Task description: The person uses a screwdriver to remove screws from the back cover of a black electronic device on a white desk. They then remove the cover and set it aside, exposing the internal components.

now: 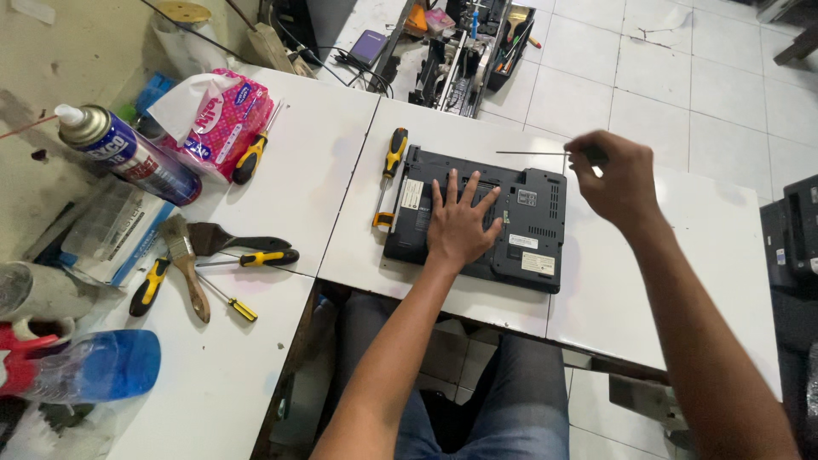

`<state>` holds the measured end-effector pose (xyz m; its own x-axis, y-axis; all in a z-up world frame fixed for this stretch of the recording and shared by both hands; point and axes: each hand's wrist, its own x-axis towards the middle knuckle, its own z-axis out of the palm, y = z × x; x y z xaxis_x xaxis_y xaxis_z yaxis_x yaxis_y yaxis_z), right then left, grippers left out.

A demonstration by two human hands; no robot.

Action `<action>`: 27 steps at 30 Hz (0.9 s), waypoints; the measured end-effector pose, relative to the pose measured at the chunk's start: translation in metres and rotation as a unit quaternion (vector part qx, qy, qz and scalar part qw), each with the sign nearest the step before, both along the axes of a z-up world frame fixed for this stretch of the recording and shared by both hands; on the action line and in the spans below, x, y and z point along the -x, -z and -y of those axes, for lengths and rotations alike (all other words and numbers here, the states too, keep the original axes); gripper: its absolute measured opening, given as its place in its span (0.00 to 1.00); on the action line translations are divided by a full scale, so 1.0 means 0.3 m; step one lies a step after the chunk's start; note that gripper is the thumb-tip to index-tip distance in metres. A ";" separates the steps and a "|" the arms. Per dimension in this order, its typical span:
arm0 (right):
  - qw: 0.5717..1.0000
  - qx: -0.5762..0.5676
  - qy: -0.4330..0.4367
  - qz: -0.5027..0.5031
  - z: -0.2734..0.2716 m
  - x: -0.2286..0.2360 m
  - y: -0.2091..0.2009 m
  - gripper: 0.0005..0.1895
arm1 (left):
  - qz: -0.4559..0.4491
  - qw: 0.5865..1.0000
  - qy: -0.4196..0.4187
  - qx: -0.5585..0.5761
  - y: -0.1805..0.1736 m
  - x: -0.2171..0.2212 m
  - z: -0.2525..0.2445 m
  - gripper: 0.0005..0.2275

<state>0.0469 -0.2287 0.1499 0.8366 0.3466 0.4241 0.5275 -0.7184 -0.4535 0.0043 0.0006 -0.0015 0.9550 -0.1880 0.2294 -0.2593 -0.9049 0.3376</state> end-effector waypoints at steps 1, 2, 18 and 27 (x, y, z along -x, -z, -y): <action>1.000 0.002 -0.001 0.001 0.023 0.026 0.088 0.07 | 0.001 1.000 -0.001 0.002 -0.010 -0.003 -0.003 0.26; 0.995 -0.083 0.046 0.008 0.048 0.057 0.180 0.07 | 0.016 1.000 0.006 0.011 -0.014 0.005 -0.005 0.24; 0.970 -0.014 0.239 0.026 -0.098 0.114 0.611 0.06 | -0.014 0.997 0.025 0.069 0.086 -0.329 0.162 0.05; 0.967 0.001 0.256 -0.013 -0.091 0.106 0.617 0.05 | -0.045 0.998 0.022 0.028 0.046 -0.416 0.248 0.02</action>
